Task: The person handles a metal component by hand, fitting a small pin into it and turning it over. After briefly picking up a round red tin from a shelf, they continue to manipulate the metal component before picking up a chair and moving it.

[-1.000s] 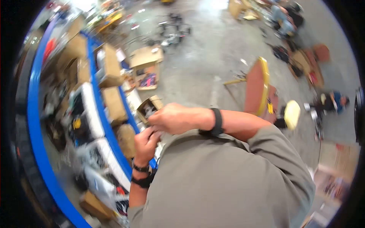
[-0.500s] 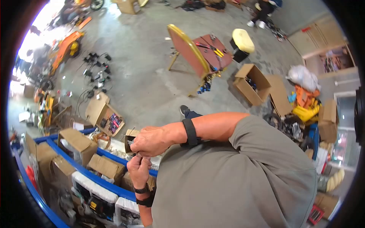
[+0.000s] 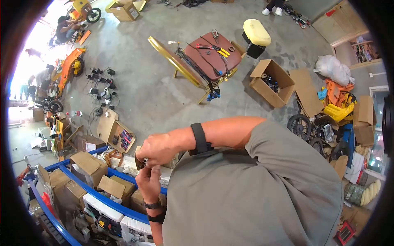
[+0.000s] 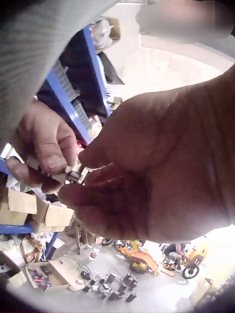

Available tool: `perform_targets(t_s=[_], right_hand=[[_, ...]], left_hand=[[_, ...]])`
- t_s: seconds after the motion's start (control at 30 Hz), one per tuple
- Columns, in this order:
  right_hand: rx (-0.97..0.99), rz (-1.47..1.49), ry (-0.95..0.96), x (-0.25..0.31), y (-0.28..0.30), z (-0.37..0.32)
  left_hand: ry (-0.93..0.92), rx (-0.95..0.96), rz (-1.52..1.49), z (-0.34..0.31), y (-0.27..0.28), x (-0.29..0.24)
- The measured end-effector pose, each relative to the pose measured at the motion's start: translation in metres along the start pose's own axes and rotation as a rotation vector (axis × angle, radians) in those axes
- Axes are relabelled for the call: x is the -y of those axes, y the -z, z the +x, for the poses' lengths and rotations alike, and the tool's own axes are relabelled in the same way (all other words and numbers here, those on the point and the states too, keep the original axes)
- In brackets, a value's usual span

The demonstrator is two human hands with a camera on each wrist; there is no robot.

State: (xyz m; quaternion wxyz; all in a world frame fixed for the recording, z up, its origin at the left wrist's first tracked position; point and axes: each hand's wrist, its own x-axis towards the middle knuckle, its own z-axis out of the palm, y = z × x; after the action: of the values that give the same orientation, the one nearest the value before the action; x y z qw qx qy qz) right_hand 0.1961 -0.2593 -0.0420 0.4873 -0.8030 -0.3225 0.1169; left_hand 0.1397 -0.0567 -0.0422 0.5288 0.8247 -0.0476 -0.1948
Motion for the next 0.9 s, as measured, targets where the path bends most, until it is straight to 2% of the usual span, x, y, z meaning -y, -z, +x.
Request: perform_targets(t_s=[0.03, 0.1, 0.17, 0.23, 0.37, 0.4, 0.47, 0.5, 0.53, 0.57, 0.6, 0.67, 0.7, 0.8, 0.9], right_hand=[[-0.043, 0.037, 0.035, -0.014, 0.009, -0.009], [-0.141, 0.102, 0.108, -0.044, 0.029, -0.021], [-0.111, 0.673, -0.247, -0.058, 0.066, -0.043], [-0.271, 0.838, -0.410, -0.081, 0.098, -0.066], [-0.508, 0.912, -0.656, -0.157, 0.118, -0.121], [-0.560, 0.823, -0.694, -0.183, 0.113, -0.136], [-0.542, 0.736, -0.762, -0.220, 0.106, -0.170], [-0.560, 0.663, -0.842, -0.207, 0.108, -0.180], [-0.513, 0.748, -0.882, -0.207, 0.110, -0.189], [-0.534, 0.776, -0.921, -0.228, 0.098, -0.197], [-0.546, 0.925, -0.888, -0.245, 0.087, -0.207], [-0.639, 0.929, -1.051, -0.262, 0.073, -0.219], [-0.567, 0.943, -1.007, -0.288, 0.066, -0.236], [-0.614, 0.835, -1.153, -0.274, 0.067, -0.240], [-0.673, 0.787, -1.178, -0.271, 0.072, -0.228]], left_hand=[[0.054, -0.009, -0.075, 0.003, -0.010, -0.002], [0.047, -0.024, -0.084, 0.003, -0.025, -0.005], [0.115, -0.027, -0.035, -0.002, -0.032, -0.007], [0.180, -0.069, -0.116, -0.008, -0.040, -0.005], [0.238, -0.173, -0.231, -0.014, -0.037, 0.005], [0.250, -0.227, -0.259, -0.019, -0.034, 0.006], [0.345, -0.337, -0.258, -0.024, -0.024, 0.007], [0.371, -0.370, -0.355, -0.028, -0.013, 0.025], [0.454, -0.484, -0.323, -0.029, -0.009, 0.027], [0.492, -0.512, -0.347, -0.041, 0.005, 0.037], [0.473, -0.567, -0.395, -0.047, 0.017, 0.039], [0.511, -0.719, -0.336, -0.068, 0.045, 0.055], [0.511, -0.795, -0.348, -0.084, 0.060, 0.068], [0.514, -0.977, -0.306, -0.123, 0.093, 0.092], [0.504, -1.188, -0.327, -0.154, 0.130, 0.122]])
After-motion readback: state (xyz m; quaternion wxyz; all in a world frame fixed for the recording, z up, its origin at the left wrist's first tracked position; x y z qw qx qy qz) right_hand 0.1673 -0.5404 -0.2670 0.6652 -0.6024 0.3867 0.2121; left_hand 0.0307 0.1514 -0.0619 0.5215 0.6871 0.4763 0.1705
